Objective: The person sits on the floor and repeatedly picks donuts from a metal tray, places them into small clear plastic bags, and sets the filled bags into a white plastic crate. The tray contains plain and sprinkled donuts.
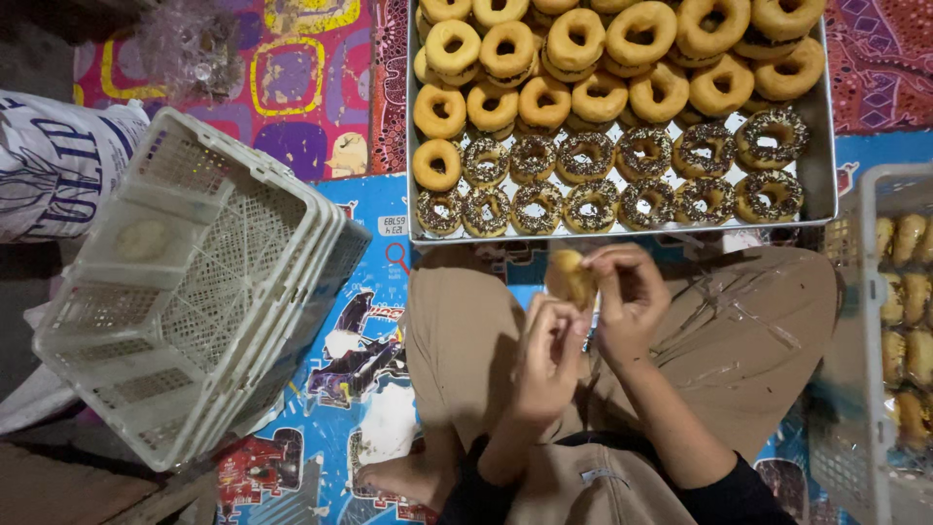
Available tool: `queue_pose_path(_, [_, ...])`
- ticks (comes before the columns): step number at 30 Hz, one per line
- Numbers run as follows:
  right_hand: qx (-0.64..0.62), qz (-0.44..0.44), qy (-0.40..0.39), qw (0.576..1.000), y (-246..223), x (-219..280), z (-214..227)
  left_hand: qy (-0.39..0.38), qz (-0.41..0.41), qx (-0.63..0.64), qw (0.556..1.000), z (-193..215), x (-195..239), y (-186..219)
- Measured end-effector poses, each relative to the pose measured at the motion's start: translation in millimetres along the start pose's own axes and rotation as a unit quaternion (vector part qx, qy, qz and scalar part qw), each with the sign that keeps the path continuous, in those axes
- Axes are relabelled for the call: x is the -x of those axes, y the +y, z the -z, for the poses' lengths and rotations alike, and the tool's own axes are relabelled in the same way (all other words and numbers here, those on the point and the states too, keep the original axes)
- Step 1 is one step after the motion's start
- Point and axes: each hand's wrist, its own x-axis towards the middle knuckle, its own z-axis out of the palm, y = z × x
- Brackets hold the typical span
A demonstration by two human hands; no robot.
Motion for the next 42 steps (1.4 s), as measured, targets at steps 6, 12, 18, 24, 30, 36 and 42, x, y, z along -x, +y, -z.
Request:
queue_pose_path(6, [0.008, -0.045, -0.004, 0.999, -8.0, 7.8, 6.9, 0.228, -0.168, -0.193, 0.939, 6.0, -4.4, 6.9])
queue_pose_path(12, [0.050, -0.150, -0.056, 0.986, -3.8, 9.8, 1.8, 0.239, -0.051, -0.041, 0.969, 23.6, -31.1, -32.3])
queue_pose_path(18, [0.027, -0.182, -0.078, 0.980, 67.9, 27.5, -25.9, 0.333, -0.041, -0.182, 0.924, 63.3, -53.2, -83.6])
queue_pose_path(24, [-0.004, -0.324, -0.140, 0.936, 139.6, 138.7, -23.4, 0.258, 0.038, -0.405, 0.877, 88.7, 17.7, -104.5])
queue_pose_path(30, [0.284, -0.258, -0.209, 0.900, 195.7, 86.4, 43.6, 0.205, 0.083, -0.228, 0.948, 103.5, 15.9, -130.6])
queue_pose_path(36, [0.536, -0.035, -0.263, 0.802, 261.6, -10.1, 93.8, 0.159, -0.012, -0.273, 0.949, 70.6, -102.1, -230.6])
queue_pose_path(42, [0.483, 0.089, -0.170, 0.854, 269.1, -11.6, 75.3, 0.232, 0.003, 0.055, 0.971, 42.6, -139.4, -268.3])
